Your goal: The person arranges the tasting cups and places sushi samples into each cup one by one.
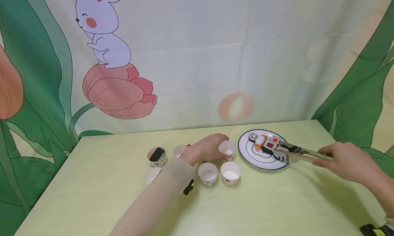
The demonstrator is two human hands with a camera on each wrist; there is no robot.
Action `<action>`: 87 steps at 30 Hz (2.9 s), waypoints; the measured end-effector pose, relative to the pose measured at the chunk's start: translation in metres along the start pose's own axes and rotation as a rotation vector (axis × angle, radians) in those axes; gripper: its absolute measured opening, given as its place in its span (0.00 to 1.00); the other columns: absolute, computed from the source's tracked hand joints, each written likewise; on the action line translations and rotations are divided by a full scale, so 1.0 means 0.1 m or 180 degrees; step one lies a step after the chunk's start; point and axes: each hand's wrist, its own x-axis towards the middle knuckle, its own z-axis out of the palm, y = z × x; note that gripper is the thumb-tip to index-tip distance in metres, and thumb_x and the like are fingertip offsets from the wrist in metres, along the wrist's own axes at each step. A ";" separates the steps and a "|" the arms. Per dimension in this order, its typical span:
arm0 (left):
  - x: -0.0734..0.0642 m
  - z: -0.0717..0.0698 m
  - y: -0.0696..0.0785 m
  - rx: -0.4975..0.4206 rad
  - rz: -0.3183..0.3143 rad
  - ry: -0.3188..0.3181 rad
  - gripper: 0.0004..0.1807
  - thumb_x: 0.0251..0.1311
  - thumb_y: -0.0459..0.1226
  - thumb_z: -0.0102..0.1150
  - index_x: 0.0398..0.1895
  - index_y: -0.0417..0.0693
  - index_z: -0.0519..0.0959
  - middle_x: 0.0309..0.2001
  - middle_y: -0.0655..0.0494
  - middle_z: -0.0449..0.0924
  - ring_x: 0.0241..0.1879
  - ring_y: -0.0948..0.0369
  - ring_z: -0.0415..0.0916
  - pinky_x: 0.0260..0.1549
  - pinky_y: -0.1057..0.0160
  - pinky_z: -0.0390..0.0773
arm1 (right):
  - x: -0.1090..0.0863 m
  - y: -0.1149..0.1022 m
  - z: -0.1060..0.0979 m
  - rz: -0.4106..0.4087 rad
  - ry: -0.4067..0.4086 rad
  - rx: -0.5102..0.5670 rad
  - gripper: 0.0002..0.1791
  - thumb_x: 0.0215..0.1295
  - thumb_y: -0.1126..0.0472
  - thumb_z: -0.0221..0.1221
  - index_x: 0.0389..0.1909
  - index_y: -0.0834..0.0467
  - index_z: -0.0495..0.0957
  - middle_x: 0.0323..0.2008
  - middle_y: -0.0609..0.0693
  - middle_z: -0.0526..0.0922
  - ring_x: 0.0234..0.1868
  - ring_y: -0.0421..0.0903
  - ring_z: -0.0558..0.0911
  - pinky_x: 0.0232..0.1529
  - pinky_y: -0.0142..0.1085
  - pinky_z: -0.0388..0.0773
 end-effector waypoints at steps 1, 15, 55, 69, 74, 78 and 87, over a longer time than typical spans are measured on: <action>0.00 0.00 -0.01 -0.0004 0.0005 0.0002 0.40 0.65 0.46 0.71 0.76 0.44 0.66 0.73 0.49 0.67 0.73 0.53 0.62 0.71 0.55 0.60 | 0.00 0.00 0.00 -0.0013 0.0009 -0.0020 0.22 0.68 0.49 0.67 0.45 0.66 0.86 0.29 0.47 0.85 0.26 0.41 0.77 0.24 0.41 0.73; -0.03 -0.02 -0.01 0.0000 0.0031 0.0104 0.34 0.63 0.44 0.72 0.70 0.43 0.73 0.65 0.49 0.71 0.64 0.55 0.69 0.66 0.57 0.67 | -0.04 -0.02 -0.01 -0.0043 0.0145 -0.0041 0.13 0.69 0.51 0.66 0.32 0.57 0.84 0.19 0.43 0.75 0.22 0.42 0.71 0.23 0.39 0.67; -0.01 -0.03 0.01 -0.0141 0.0002 0.0120 0.32 0.60 0.43 0.75 0.65 0.43 0.75 0.60 0.51 0.76 0.59 0.56 0.71 0.63 0.58 0.70 | -0.01 -0.18 -0.10 -0.0096 0.0316 -0.0004 0.20 0.69 0.50 0.66 0.40 0.67 0.85 0.28 0.47 0.85 0.28 0.46 0.81 0.31 0.47 0.78; -0.03 -0.04 0.01 -0.0182 -0.0014 0.0120 0.32 0.60 0.43 0.75 0.65 0.42 0.75 0.60 0.51 0.76 0.58 0.56 0.72 0.63 0.58 0.71 | 0.07 -0.35 -0.04 -0.0385 0.0424 0.0232 0.14 0.69 0.52 0.67 0.37 0.61 0.85 0.23 0.41 0.81 0.22 0.40 0.72 0.26 0.38 0.69; -0.03 -0.04 0.01 -0.0181 0.0021 0.0127 0.32 0.60 0.42 0.75 0.65 0.42 0.75 0.60 0.50 0.76 0.58 0.56 0.72 0.63 0.57 0.71 | 0.12 -0.44 0.00 -0.0516 0.0443 0.0281 0.13 0.68 0.53 0.68 0.38 0.62 0.86 0.25 0.41 0.82 0.24 0.39 0.73 0.28 0.38 0.71; -0.03 -0.04 0.01 -0.0179 0.0008 0.0121 0.32 0.60 0.42 0.75 0.65 0.42 0.74 0.60 0.50 0.76 0.58 0.56 0.72 0.62 0.58 0.71 | 0.17 -0.53 0.01 -0.0567 0.0485 0.0243 0.13 0.68 0.53 0.68 0.38 0.60 0.86 0.25 0.40 0.82 0.24 0.39 0.73 0.28 0.38 0.71; -0.02 -0.04 0.00 -0.0154 0.0021 0.0118 0.33 0.61 0.43 0.75 0.66 0.42 0.74 0.61 0.50 0.75 0.59 0.55 0.72 0.63 0.57 0.70 | 0.26 -0.68 0.06 -0.0628 0.0478 0.0262 0.14 0.66 0.53 0.69 0.39 0.62 0.86 0.28 0.42 0.84 0.27 0.40 0.75 0.30 0.40 0.73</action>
